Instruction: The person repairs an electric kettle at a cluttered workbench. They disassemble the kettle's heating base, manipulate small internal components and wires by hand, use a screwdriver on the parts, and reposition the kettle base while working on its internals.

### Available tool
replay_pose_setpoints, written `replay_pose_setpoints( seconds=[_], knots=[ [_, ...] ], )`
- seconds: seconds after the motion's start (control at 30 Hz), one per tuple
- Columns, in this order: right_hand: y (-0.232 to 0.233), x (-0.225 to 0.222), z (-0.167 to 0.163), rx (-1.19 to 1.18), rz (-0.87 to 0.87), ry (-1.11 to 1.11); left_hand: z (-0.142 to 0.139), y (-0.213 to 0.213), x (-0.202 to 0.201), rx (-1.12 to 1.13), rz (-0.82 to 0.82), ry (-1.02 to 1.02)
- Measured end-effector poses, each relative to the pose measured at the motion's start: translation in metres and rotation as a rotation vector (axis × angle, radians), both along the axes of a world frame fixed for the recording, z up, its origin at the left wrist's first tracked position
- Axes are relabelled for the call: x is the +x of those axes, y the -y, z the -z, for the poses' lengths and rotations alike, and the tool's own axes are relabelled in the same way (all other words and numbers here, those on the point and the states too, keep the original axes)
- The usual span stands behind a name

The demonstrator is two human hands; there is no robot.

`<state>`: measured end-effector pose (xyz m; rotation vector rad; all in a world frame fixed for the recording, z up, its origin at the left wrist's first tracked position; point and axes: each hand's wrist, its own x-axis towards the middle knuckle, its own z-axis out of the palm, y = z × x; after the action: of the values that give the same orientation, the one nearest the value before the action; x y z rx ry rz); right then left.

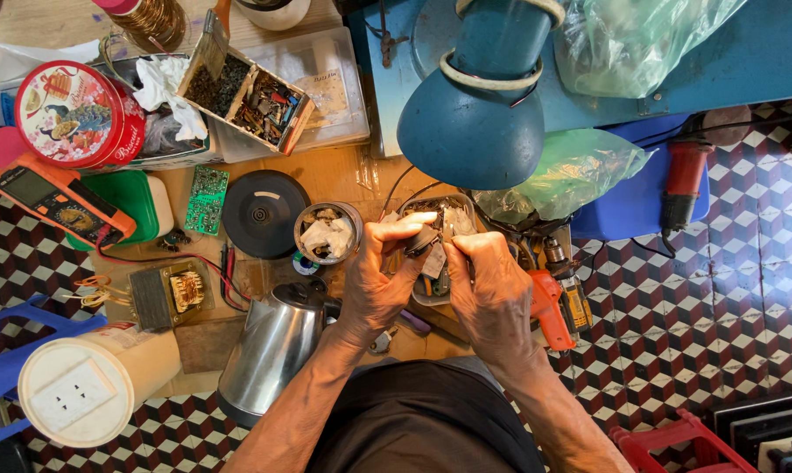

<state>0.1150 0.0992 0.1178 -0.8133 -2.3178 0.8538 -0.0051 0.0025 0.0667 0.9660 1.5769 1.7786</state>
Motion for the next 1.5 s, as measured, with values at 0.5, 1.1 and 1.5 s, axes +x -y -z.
replay_pose_setpoints(
  seconds=[0.5, 1.1, 1.5],
  knots=[
    [-0.037, 0.019, 0.024, -1.827, 0.008, -0.284, 0.007, -0.001, 0.009, -0.063, -0.021, 0.151],
    [-0.02, -0.007, -0.001, -0.657, 0.159, 0.212, 0.042, -0.011, 0.006, -0.107, -0.041, 0.658],
    [-0.016, -0.008, -0.001, -0.566, 0.109, 0.198, 0.024, -0.007, 0.005, -0.205, -0.09, 0.405]
  ],
)
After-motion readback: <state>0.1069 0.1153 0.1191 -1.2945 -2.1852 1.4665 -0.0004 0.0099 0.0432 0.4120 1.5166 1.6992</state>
